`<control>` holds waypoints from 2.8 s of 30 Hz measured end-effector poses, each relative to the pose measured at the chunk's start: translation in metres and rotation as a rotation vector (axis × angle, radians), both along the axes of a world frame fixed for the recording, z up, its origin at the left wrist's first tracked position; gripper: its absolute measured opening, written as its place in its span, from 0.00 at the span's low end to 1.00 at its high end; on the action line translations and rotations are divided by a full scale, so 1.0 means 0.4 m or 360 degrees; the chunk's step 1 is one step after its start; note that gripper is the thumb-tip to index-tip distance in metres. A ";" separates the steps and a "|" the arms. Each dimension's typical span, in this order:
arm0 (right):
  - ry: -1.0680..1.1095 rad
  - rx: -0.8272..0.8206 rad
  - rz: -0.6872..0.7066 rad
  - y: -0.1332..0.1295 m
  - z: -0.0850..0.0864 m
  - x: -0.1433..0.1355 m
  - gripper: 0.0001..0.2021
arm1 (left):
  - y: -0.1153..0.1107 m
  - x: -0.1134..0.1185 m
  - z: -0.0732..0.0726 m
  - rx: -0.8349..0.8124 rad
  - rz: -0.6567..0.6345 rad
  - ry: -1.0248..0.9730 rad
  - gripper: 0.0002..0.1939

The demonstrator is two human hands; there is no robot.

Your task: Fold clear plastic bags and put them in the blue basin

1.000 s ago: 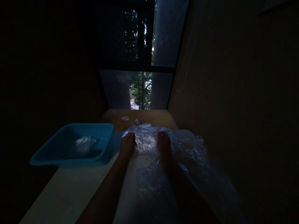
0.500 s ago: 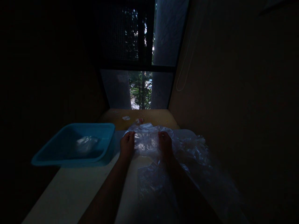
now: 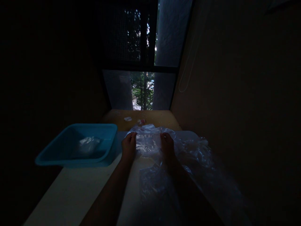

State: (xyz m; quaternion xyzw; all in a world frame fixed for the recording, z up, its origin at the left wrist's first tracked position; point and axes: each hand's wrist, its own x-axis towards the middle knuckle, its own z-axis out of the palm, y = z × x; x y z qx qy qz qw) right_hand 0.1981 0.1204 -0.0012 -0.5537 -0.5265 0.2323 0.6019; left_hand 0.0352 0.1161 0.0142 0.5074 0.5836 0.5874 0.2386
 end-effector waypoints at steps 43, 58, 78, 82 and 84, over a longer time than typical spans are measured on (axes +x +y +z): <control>0.0067 -0.0015 -0.0075 0.006 -0.003 0.002 0.13 | -0.002 0.000 0.000 -0.0015 0.0025 0.0151 0.14; 0.0037 0.0025 -0.0094 0.001 0.000 0.002 0.12 | -0.003 0.000 -0.003 -0.0013 0.0026 0.0153 0.14; 0.0097 0.0016 -0.0075 0.004 -0.002 0.004 0.12 | -0.006 0.005 0.004 0.0017 0.0018 0.0053 0.12; 0.0205 -0.0039 -0.0124 0.005 0.003 0.013 0.13 | -0.013 0.004 0.015 -0.0073 -0.0028 -0.0271 0.14; 0.0237 -0.0056 -0.0122 0.006 0.004 0.017 0.14 | -0.011 0.002 0.017 -0.0131 -0.0092 -0.0538 0.15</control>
